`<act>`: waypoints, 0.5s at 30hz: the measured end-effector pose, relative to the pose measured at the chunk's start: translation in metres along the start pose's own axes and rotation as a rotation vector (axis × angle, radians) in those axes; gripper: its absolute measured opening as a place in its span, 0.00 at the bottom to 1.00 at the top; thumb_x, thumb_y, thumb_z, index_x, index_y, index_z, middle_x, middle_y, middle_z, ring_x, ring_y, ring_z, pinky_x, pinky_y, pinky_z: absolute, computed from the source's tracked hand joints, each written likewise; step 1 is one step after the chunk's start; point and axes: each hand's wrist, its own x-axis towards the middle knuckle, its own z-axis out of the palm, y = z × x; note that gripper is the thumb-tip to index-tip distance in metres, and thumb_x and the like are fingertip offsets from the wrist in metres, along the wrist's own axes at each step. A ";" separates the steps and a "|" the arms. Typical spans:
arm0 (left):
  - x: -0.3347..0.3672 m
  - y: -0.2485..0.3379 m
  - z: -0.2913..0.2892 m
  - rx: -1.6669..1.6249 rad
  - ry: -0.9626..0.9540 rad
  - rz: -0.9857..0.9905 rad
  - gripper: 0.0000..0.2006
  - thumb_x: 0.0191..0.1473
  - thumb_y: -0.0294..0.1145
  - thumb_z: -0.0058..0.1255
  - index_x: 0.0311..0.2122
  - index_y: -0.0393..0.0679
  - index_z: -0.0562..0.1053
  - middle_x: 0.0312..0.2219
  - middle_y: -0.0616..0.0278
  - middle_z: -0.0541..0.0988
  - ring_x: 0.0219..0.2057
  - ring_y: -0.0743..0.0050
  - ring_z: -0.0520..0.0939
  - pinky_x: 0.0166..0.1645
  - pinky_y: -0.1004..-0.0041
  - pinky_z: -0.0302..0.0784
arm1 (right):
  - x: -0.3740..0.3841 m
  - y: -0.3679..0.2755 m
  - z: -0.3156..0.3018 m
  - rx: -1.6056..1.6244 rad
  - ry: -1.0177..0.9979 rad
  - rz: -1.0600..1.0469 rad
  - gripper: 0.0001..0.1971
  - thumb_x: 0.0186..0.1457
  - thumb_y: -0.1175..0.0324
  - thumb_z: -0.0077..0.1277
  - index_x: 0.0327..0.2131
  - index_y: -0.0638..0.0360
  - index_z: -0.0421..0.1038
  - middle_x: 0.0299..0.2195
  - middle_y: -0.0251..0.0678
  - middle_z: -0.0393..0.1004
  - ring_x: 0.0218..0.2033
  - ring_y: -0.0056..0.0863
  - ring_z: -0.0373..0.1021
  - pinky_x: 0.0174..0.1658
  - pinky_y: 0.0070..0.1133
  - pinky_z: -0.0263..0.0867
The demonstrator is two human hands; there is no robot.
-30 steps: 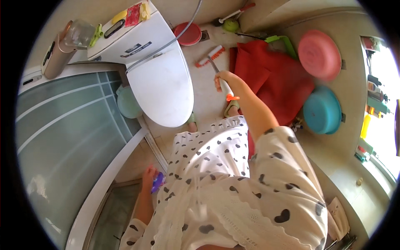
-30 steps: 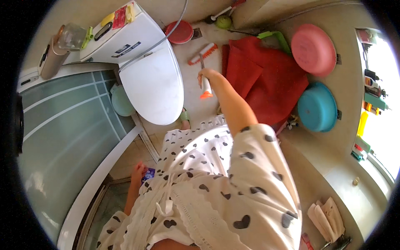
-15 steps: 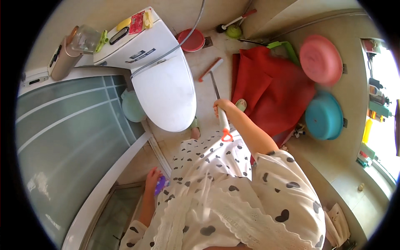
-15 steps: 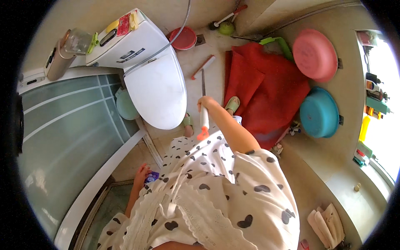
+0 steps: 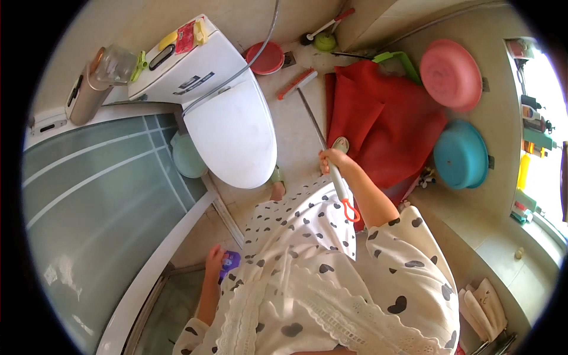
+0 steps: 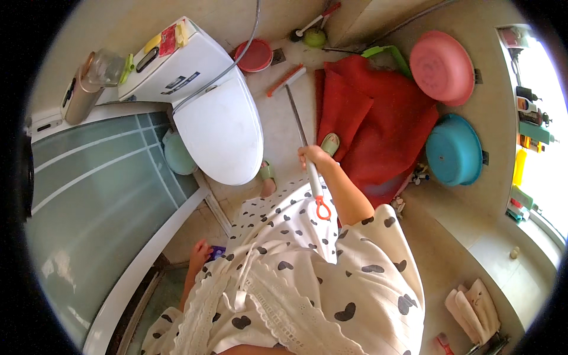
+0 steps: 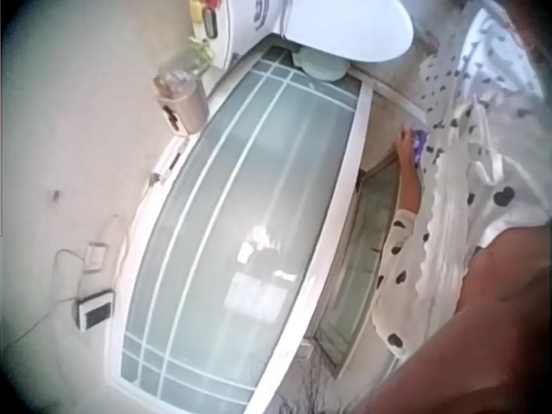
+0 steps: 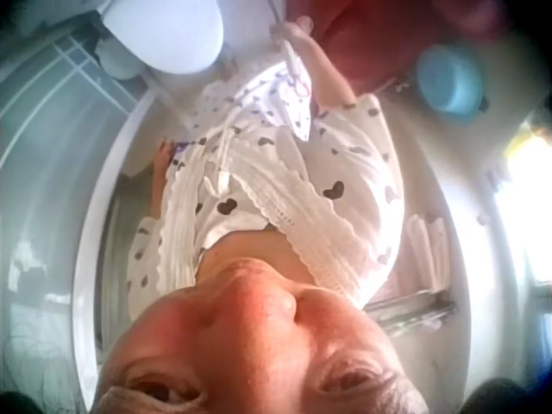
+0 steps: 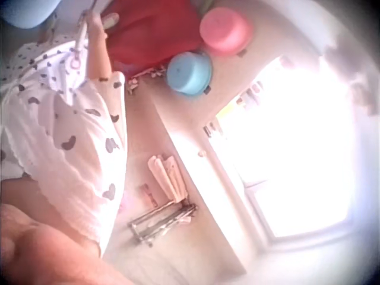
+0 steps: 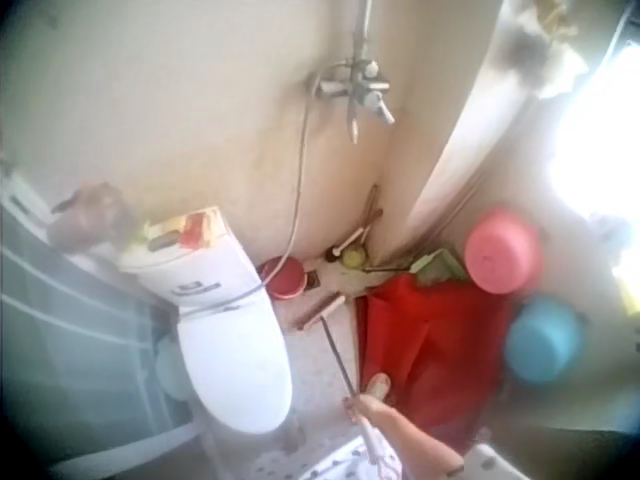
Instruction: The person picks up a red rug in a bathroom, spreads it out on the floor, scrubs it with a brush using soapy water, and سپس rinses it with a handheld shower head.
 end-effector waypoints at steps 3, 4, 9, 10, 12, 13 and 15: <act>-0.006 0.011 0.004 -0.031 -0.015 0.018 0.19 0.50 0.32 0.45 0.49 0.41 0.64 0.34 0.64 0.73 0.31 0.79 0.74 0.30 0.81 0.66 | 0.028 0.015 -0.021 0.086 -0.054 0.152 0.04 0.46 0.72 0.42 0.23 0.62 0.62 0.14 0.32 0.61 0.12 0.24 0.59 0.16 0.22 0.58; -0.008 0.010 0.002 -0.016 -0.021 0.036 0.19 0.51 0.32 0.45 0.49 0.41 0.64 0.33 0.64 0.73 0.30 0.79 0.74 0.29 0.82 0.66 | 0.036 0.007 -0.018 0.091 -0.053 0.154 0.04 0.46 0.72 0.42 0.23 0.62 0.62 0.14 0.32 0.61 0.12 0.24 0.59 0.16 0.22 0.58; -0.005 -0.017 -0.017 -0.036 -0.029 0.008 0.19 0.52 0.33 0.46 0.48 0.39 0.64 0.33 0.62 0.74 0.27 0.79 0.74 0.29 0.81 0.68 | 0.061 -0.032 -0.012 -0.155 -0.016 0.006 0.09 0.48 0.68 0.44 0.19 0.58 0.62 0.14 0.33 0.62 0.13 0.24 0.60 0.17 0.20 0.57; 0.000 -0.007 -0.012 0.005 -0.041 0.005 0.18 0.51 0.33 0.46 0.48 0.39 0.64 0.33 0.62 0.74 0.27 0.79 0.74 0.29 0.81 0.68 | 0.099 -0.009 -0.074 -0.614 -0.111 -0.064 0.09 0.49 0.66 0.44 0.20 0.58 0.64 0.15 0.34 0.64 0.15 0.25 0.63 0.18 0.21 0.59; 0.001 0.006 -0.001 0.037 -0.042 0.001 0.18 0.51 0.33 0.46 0.48 0.39 0.64 0.33 0.62 0.74 0.27 0.79 0.74 0.29 0.80 0.68 | 0.127 0.008 -0.139 -1.712 -0.205 -0.376 0.11 0.50 0.61 0.44 0.23 0.58 0.67 0.17 0.36 0.68 0.19 0.27 0.68 0.21 0.22 0.63; -0.008 0.007 0.006 0.024 -0.011 -0.011 0.19 0.51 0.33 0.47 0.48 0.39 0.64 0.32 0.62 0.74 0.28 0.79 0.74 0.30 0.80 0.68 | 0.109 0.004 -0.149 -1.420 0.111 -0.063 0.12 0.51 0.58 0.43 0.29 0.56 0.68 0.21 0.38 0.71 0.23 0.30 0.70 0.25 0.25 0.65; -0.014 0.010 0.019 0.001 0.021 -0.020 0.19 0.51 0.33 0.47 0.48 0.39 0.64 0.32 0.62 0.74 0.28 0.79 0.74 0.30 0.80 0.68 | -0.018 -0.057 -0.099 -1.331 0.585 -0.036 0.16 0.53 0.54 0.39 0.36 0.54 0.67 0.27 0.40 0.74 0.30 0.35 0.72 0.31 0.30 0.67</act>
